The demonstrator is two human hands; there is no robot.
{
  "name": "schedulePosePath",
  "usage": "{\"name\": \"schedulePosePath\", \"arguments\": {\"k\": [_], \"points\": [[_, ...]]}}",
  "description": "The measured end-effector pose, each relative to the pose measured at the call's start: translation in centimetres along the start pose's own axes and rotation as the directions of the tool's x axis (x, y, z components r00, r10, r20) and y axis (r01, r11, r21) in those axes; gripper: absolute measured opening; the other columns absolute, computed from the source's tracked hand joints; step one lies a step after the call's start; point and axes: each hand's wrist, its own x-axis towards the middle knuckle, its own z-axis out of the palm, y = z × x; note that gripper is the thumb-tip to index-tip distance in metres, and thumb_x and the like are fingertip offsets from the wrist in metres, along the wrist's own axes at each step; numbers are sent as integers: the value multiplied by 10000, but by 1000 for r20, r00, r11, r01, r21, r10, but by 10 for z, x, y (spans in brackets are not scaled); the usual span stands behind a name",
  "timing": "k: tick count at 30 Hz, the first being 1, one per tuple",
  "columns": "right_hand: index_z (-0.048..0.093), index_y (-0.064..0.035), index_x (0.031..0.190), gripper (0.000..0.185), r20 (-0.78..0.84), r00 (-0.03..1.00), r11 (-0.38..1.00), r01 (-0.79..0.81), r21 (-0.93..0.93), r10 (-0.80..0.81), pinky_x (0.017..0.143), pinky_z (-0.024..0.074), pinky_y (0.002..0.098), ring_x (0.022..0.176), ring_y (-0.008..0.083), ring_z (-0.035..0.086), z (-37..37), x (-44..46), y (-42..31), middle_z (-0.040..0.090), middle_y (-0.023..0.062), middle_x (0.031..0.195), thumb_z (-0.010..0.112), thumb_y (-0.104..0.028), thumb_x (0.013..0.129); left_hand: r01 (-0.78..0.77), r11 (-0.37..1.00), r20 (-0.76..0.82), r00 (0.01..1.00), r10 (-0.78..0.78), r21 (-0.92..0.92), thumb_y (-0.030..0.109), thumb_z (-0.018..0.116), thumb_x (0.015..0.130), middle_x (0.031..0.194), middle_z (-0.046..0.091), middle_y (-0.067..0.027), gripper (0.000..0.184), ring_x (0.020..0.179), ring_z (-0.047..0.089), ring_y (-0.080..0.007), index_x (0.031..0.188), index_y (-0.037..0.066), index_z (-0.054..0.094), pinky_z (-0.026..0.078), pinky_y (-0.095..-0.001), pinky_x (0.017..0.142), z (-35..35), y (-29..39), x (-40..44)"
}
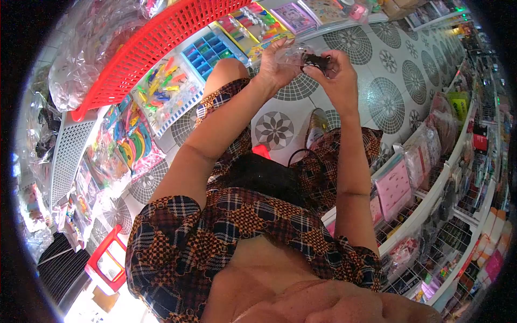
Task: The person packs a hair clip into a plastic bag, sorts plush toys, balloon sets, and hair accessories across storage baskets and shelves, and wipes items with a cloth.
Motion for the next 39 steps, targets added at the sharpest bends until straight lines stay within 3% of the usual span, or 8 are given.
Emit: {"name": "schedulePosePath", "arguments": {"k": [2, 6, 11, 18, 24, 29, 33, 39], "points": [[497, 0, 965, 423, -101, 991, 965, 107, 239, -85, 609, 494, 253, 695, 118, 592, 9, 2, 9, 605, 103, 798, 757, -139, 662, -3, 1000, 65, 998, 1, 27, 304, 613, 708, 1035, 483, -193, 415, 970, 479, -344, 998, 45, 468, 373, -480, 895, -2, 0, 1], [486, -3, 984, 438, -156, 979, 971, 160, 176, -133, 609, 500, 258, 704, 135, 597, 20, 0, 13, 594, 101, 846, 755, -117, 657, -26, 998, 2, 1000, 26, 65, 339, 585, 727, 979, 526, -156, 399, 962, 487, -335, 989, 61, 470, 381, -479, 869, 2, -1, -2], [483, -25, 988, 446, -223, 897, 888, 288, -358, -381, 642, 480, 330, 753, 247, 577, 25, -4, 5, 554, 115, 895, 739, -116, 634, -52, 998, -27, 998, 53, 24, 340, 594, 747, 971, 545, -152, 360, 938, 507, -332, 936, 48, 507, 381, -472, 877, 10, -4, -6], [495, -26, 973, 433, -167, 847, 809, 398, -433, -505, 631, 471, 330, 734, 257, 565, 29, 0, 12, 542, 120, 881, 737, -118, 627, -83, 996, -71, 994, 85, 34, 333, 560, 769, 980, 533, -143, 323, 971, 488, -331, 937, 67, 491, 360, -499, 898, 12, -5, -7], [527, -17, 917, 356, -308, 944, 959, 188, 214, -117, 595, 483, 306, 667, 212, 572, 27, 4, 14, 519, 122, 858, 737, -93, 640, -83, 996, -30, 996, 82, -28, 338, 561, 770, 1022, 521, -137, 342, 983, 486, -320, 963, 67, 480, 378, -474, 862, 9, -2, -5], [497, -11, 920, 375, -318, 739, 787, 451, -422, -594, 585, 486, 309, 727, 245, 553, 33, 7, 18, 501, 128, 879, 739, -91, 645, -49, 998, -76, 996, 52, 38, 358, 554, 775, 1041, 515, -145, 368, 990, 484, -319, 979, 62, 474, 386, -459, 847, 1, -4, 0], [488, -24, 920, 388, -276, 842, 875, 388, -290, -464, 591, 483, 319, 793, 272, 535, 34, 0, 13, 498, 136, 900, 741, -84, 631, -62, 997, 43, 997, 61, 34, 425, 506, 791, 1015, 527, -169, 462, 960, 496, -321, 1017, 23, 475, 389, -466, 843, 13, -7, -4], [521, -40, 983, 414, -175, 844, 806, 393, -441, -507, 671, 466, 348, 837, 297, 516, 33, -8, 4, 468, 153, 983, 724, -72, 624, -105, 988, -27, 994, 108, 116, 479, 471, 802, 1014, 538, -175, 524, 949, 503, -327, 1028, 6, 483, 385, -471, 847, 9, -3, -6]]}}
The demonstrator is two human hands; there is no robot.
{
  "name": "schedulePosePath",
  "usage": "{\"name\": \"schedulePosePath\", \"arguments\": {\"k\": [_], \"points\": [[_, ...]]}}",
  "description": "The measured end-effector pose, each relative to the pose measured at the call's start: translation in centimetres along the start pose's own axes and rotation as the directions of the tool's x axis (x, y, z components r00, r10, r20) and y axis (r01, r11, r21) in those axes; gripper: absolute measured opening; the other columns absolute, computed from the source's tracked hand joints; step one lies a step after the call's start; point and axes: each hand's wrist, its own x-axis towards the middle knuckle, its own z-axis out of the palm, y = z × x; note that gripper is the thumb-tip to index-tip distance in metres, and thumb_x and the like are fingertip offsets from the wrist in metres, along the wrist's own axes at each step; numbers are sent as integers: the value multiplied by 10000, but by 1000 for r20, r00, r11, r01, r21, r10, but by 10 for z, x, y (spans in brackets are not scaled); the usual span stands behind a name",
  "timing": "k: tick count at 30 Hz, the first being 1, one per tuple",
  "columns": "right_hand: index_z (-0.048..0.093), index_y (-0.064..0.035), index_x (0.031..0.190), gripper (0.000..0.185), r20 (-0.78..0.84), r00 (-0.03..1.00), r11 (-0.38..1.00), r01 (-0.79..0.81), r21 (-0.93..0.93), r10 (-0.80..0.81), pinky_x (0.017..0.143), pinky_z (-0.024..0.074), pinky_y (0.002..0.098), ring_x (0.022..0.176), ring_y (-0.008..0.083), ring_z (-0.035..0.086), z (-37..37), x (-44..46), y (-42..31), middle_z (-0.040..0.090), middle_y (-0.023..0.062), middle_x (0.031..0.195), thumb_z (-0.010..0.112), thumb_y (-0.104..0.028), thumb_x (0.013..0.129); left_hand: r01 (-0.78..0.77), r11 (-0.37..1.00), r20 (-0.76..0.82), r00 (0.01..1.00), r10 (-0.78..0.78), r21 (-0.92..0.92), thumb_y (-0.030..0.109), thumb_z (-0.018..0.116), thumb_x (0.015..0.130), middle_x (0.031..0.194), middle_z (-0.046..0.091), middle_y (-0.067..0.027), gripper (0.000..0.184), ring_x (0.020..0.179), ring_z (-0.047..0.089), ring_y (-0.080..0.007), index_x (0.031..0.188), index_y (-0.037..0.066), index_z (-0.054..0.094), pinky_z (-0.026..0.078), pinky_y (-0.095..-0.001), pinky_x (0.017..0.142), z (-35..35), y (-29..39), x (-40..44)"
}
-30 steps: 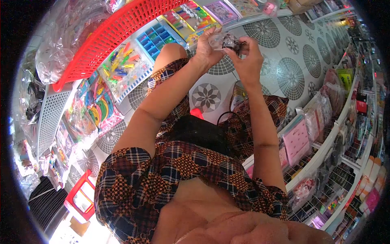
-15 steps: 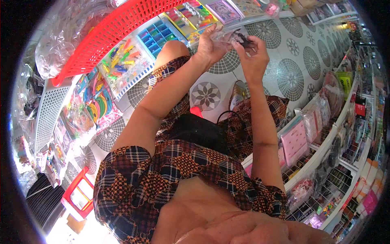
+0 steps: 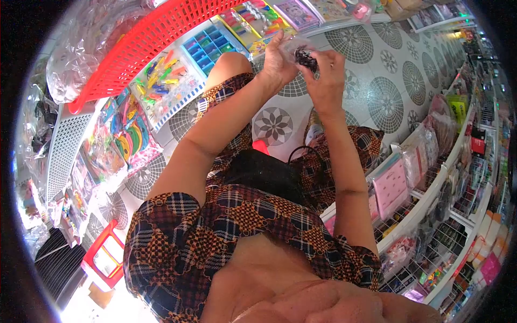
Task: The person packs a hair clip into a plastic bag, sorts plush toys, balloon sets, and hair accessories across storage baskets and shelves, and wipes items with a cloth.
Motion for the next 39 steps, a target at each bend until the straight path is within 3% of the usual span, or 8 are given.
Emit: {"name": "schedulePosePath", "arguments": {"k": [10, 19, 23, 30, 33, 35, 37, 39], "points": [[529, -37, 994, 415, 87, 993, 995, -80, -53, 84, 672, 463, 375, 830, 300, 529, 1, -2, 11, 468, 152, 944, 723, -95, 632, -117, 990, -89, 990, 110, -75, 545, 520, 766, 1005, 521, -133, 585, 932, 498, -286, 1095, 64, 463, 387, -440, 838, -6, -5, 8], [492, -38, 1049, 460, 17, 971, 961, -238, 143, 239, 619, 483, 301, 727, 232, 555, -1, 3, 6, 463, 122, 930, 721, -79, 652, -171, 984, 153, 975, 160, 58, 545, 531, 770, 1014, 528, -112, 553, 950, 496, -274, 1091, 97, 478, 386, -443, 838, -1, -14, 4], [468, -32, 1102, 515, -2, 999, 988, -39, 149, 40, 616, 486, 295, 704, 230, 562, 5, 4, 14, 482, 123, 980, 715, -52, 650, -95, 995, 131, 987, 94, 0, 511, 471, 824, 991, 554, -136, 511, 925, 529, -299, 1061, 58, 480, 414, -436, 826, 7, -11, -7], [474, -40, 1112, 510, 125, 973, 933, -220, 284, 192, 643, 490, 297, 801, 207, 592, -7, 7, 10, 580, 120, 956, 707, -55, 658, 87, 986, 208, 977, -55, -144, 515, 416, 839, 1077, 535, -160, 563, 987, 507, -322, 1154, 50, 452, 397, -466, 869, -1, -10, 1], [496, -43, 1088, 481, 103, 979, 951, -196, 241, 176, 656, 491, 306, 826, 219, 595, -6, 7, 16, 600, 110, 951, 711, -73, 659, 108, 976, 164, 983, -77, -187, 511, 413, 840, 1114, 515, -150, 572, 1024, 487, -323, 1179, 52, 439, 374, -465, 913, 10, -10, -9], [517, -45, 1059, 432, 22, 988, 988, 153, 31, -154, 657, 490, 316, 821, 241, 596, -1, 8, 31, 600, 87, 987, 705, -123, 679, 108, 976, 138, 987, -82, -190, 512, 406, 841, 1132, 506, -151, 576, 1038, 478, -328, 1189, 53, 431, 362, -467, 927, 10, -12, -10], [529, -50, 1062, 418, 56, 974, 976, 219, 9, -219, 657, 484, 310, 789, 235, 596, -4, 13, 33, 600, 79, 1013, 700, -116, 687, 107, 975, 112, 990, -86, -193, 512, 400, 843, 1149, 496, -152, 581, 1053, 469, -334, 1199, 54, 423, 350, -468, 940, -1, -14, -5], [541, -54, 1064, 404, 92, 954, 958, 286, -9, -284, 657, 478, 304, 758, 228, 596, -9, 17, 35, 599, 71, 1040, 695, -109, 695, 411, 781, 467, 867, -175, -470, 526, 387, 843, 1183, 477, -158, 604, 1089, 446, -338, 1226, 59, 394, 324, -465, 965, -14, -11, 1]]}}
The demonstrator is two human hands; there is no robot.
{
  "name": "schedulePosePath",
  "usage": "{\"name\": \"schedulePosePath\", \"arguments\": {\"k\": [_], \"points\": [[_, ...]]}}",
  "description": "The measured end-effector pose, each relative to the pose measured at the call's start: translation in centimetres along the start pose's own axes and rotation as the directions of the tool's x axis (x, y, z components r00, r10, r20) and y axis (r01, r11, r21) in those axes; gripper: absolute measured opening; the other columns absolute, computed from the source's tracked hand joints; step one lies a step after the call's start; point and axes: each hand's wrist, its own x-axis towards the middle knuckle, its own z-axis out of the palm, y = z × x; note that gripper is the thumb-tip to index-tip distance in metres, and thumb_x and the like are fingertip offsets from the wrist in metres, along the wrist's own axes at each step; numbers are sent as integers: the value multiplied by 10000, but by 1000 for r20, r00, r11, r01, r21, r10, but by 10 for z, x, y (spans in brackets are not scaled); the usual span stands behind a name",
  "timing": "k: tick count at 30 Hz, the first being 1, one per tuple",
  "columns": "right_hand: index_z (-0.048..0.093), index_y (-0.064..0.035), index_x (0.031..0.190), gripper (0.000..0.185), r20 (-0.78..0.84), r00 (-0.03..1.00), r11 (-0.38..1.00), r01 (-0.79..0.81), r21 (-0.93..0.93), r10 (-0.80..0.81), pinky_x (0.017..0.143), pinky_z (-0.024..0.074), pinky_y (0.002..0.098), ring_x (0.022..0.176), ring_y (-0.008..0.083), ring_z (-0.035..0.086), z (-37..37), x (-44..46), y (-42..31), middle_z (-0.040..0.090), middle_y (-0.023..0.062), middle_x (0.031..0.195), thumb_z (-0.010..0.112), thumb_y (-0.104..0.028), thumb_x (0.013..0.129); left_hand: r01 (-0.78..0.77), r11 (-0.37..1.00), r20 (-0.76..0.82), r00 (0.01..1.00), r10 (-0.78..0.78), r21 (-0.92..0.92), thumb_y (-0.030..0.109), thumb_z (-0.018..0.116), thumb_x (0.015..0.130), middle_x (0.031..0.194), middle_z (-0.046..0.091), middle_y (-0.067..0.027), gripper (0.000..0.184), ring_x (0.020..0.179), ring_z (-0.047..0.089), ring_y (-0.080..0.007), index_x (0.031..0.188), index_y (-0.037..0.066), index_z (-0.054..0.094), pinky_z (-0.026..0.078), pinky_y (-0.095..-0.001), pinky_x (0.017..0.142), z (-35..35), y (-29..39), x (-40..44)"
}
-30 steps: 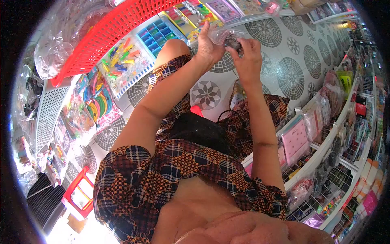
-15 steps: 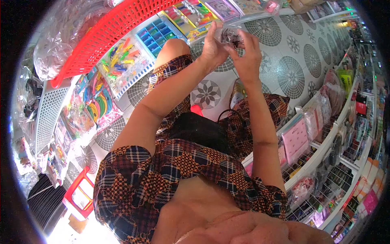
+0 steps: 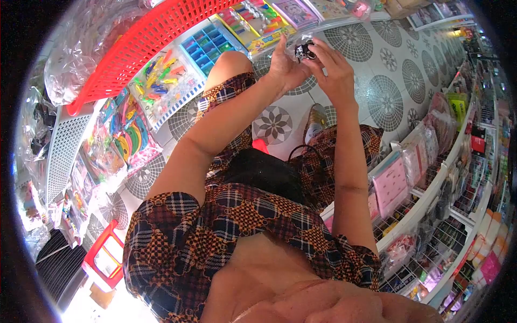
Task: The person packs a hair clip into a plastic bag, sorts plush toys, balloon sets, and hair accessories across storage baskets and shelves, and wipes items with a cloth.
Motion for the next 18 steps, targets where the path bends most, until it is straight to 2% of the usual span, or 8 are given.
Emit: {"name": "schedulePosePath", "arguments": {"k": [1, 3, 7, 10, 13, 15, 16, 18], "points": [[540, -63, 1081, 424, 55, 998, 999, -18, 30, 16, 697, 464, 316, 811, 242, 568, -4, 0, 1, 582, 66, 1070, 694, -120, 690, -2, 1000, 1, 1000, 2, 1, 526, 387, 843, 1183, 477, -158, 604, 1089, 446, -338, 1226, 59, 394, 324, -465, 965, 5, -4, 0], [538, -72, 1097, 444, 112, 993, 998, -37, 60, 30, 737, 450, 328, 864, 255, 540, -10, 2, 0, 566, 60, 1100, 693, -130, 685, -80, 914, -285, 936, 206, 398, 535, 372, 846, 1228, 442, -161, 623, 1113, 433, -334, 1257, 67, 359, 311, -461, 975, 19, -17, -2], [534, -94, 1131, 485, 140, 990, 999, 4, -36, 2, 775, 420, 327, 919, 260, 474, -11, 2, 3, 544, 53, 1057, 681, -99, 669, -2, 897, -293, 945, 146, 442, 630, 339, 815, 1244, 394, -189, 780, 1204, 336, -344, 1270, -2, 296, 253, -486, 1008, 24, -18, -4], [531, -102, 1144, 498, 150, 989, 994, 10, -110, 7, 761, 416, 329, 897, 251, 466, -9, 0, 3, 540, 46, 979, 670, -79, 667, -17, 910, -316, 935, 162, 415, 615, 343, 824, 1225, 411, -198, 762, 1137, 399, -347, 1244, -21, 323, 260, -488, 997, 11, -14, 1], [537, -103, 1141, 492, 145, 989, 993, 15, -120, 3, 726, 419, 337, 851, 245, 466, -7, -2, 6, 536, 50, 926, 662, -55, 667, 29, 920, -270, 959, 84, 391, 616, 338, 825, 1192, 435, -205, 757, 1035, 461, -331, 1216, -32, 356, 296, -483, 962, 6, -11, 3], [544, -101, 1134, 483, 136, 991, 995, 18, -99, -4, 708, 420, 340, 834, 242, 466, -8, -1, 7, 536, 52, 908, 659, -43, 668, 39, 910, -278, 957, 85, 412, 598, 411, 811, 1160, 467, -178, 725, 934, 501, -296, 1203, -11, 384, 336, -461, 925, 7, -13, 3], [538, -99, 1131, 480, 114, 993, 995, 33, -90, -22, 702, 422, 332, 818, 234, 458, -8, 0, 6, 517, 49, 874, 656, -48, 669, 38, 910, -277, 957, 86, 412, 598, 411, 811, 1160, 467, -178, 725, 934, 501, -296, 1203, -11, 384, 336, -461, 925, 6, -11, 4], [533, -97, 1129, 477, 93, 995, 996, 48, -79, -41, 696, 424, 325, 802, 227, 451, -8, 2, 6, 499, 45, 839, 654, -53, 669, 27, 865, -249, 962, 114, 501, 566, 511, 779, 1151, 485, -128, 688, 973, 503, -268, 1215, 46, 397, 361, -435, 907, 4, -8, 4]]}}
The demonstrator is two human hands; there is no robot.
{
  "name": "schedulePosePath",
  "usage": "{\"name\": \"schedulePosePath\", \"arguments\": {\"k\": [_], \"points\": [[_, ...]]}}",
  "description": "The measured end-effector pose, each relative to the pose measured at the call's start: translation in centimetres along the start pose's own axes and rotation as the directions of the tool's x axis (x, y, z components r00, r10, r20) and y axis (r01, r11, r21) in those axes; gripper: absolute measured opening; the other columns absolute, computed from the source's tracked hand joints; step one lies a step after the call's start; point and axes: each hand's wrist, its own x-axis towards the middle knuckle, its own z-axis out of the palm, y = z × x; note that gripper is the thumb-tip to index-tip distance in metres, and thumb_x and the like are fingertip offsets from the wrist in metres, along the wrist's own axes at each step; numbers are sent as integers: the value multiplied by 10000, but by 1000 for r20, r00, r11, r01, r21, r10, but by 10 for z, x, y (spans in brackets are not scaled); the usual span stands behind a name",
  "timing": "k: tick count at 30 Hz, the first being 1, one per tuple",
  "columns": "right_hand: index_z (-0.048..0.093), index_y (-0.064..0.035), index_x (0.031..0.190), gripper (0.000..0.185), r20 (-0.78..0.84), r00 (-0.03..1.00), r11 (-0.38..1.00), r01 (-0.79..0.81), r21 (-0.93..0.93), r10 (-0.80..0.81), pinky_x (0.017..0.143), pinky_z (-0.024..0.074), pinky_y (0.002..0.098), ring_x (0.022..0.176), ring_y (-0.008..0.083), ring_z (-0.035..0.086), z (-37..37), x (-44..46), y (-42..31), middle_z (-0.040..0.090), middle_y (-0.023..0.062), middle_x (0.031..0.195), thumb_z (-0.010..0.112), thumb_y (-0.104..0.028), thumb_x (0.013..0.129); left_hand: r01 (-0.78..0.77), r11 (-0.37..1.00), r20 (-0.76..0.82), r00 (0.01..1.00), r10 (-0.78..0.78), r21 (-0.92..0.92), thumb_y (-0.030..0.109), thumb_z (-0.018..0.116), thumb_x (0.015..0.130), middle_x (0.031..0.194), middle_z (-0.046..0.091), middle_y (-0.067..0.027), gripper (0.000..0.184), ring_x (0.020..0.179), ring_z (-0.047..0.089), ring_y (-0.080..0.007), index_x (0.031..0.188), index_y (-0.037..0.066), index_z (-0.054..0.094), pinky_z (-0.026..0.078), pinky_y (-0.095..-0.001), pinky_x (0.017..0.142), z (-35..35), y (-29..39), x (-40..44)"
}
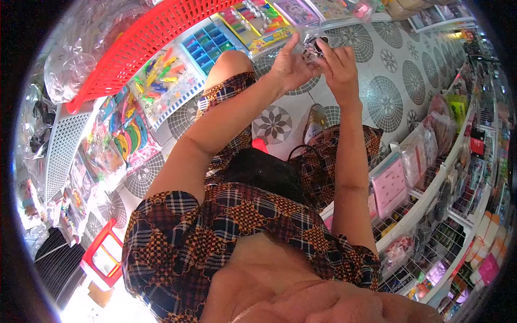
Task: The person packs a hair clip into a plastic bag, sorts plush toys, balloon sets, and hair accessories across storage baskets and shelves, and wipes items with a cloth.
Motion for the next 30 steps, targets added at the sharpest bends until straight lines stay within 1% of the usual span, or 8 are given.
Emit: {"name": "schedulePosePath", "arguments": {"k": [3, 7, 9, 12, 16, 25, 27, 30], "points": [[545, -92, 1109, 446, -76, 997, 997, -17, 78, 23, 669, 425, 326, 763, 220, 463, -2, 2, 1, 512, 41, 784, 656, -37, 680, -83, 992, -12, 996, 84, 95, 534, 587, 746, 1149, 496, -88, 657, 1004, 501, -251, 1214, 105, 419, 372, -427, 893, 2, 2, 1], [555, -89, 1085, 432, -89, 980, 957, -153, 245, 180, 602, 427, 300, 674, 180, 485, -14, 5, -3, 524, 34, 711, 677, -25, 675, -86, 984, 67, 995, 76, 159, 503, 538, 798, 1099, 530, -46, 555, 1031, 512, -229, 1202, 136, 438, 364, -413, 927, 2, 4, 0], [558, -89, 1076, 431, -105, 965, 930, -198, 311, 240, 574, 423, 282, 643, 155, 491, -17, 4, 0, 526, 27, 695, 687, -21, 670, -91, 974, 54, 995, 81, 206, 484, 541, 806, 1171, 489, -30, 565, 1080, 477, -238, 1250, 168, 394, 346, -451, 950, 5, 1, -2], [564, -67, 1008, 353, -55, 889, 751, -350, 560, 455, 552, 402, 210, 607, 62, 476, -26, 2, 1, 547, -6, 708, 692, 13, 689, -64, 963, 132, 991, 29, 264, 471, 566, 796, 1118, 516, -77, 596, 1028, 505, -261, 1249, 122, 397, 336, -485, 948, 10, 0, -5], [558, -35, 935, 303, -77, 887, 706, -309, 637, 456, 544, 396, 190, 614, 48, 471, -38, 2, 2, 548, -1, 711, 707, 15, 676, -34, 975, 210, 978, -14, 221, 436, 528, 831, 1092, 536, -83, 551, 1018, 520, -289, 1261, 123, 385, 339, -503, 952, 5, -3, -1], [588, -72, 863, 226, -165, 943, 924, -230, 307, 289, 519, 395, 222, 571, 108, 493, -59, 11, -9, 520, 29, 689, 702, -10, 678, 70, 982, 268, 956, -117, 176, 446, 450, 862, 1212, 489, -120, 524, 1133, 450, -351, 1286, 155, 351, 326, -507, 975, 18, -5, -6], [588, -69, 855, 215, -163, 936, 920, -253, 300, 311, 517, 392, 222, 567, 103, 490, -61, 14, -9, 526, 27, 696, 700, -13, 681, -42, 993, 328, 945, 3, 112, 444, 437, 866, 1273, 432, -135, 508, 1169, 413, -349, 1296, 198, 329, 320, -511, 978, 26, -7, -9], [587, -60, 849, 202, -155, 913, 897, -318, 307, 377, 512, 387, 220, 563, 97, 488, -61, 10, -7, 538, 27, 711, 698, -15, 687, -64, 992, 354, 935, 22, 107, 433, 412, 877, 1306, 388, -139, 485, 1193, 385, -339, 1303, 224, 310, 310, -523, 984, 20, -8, -2]]}}
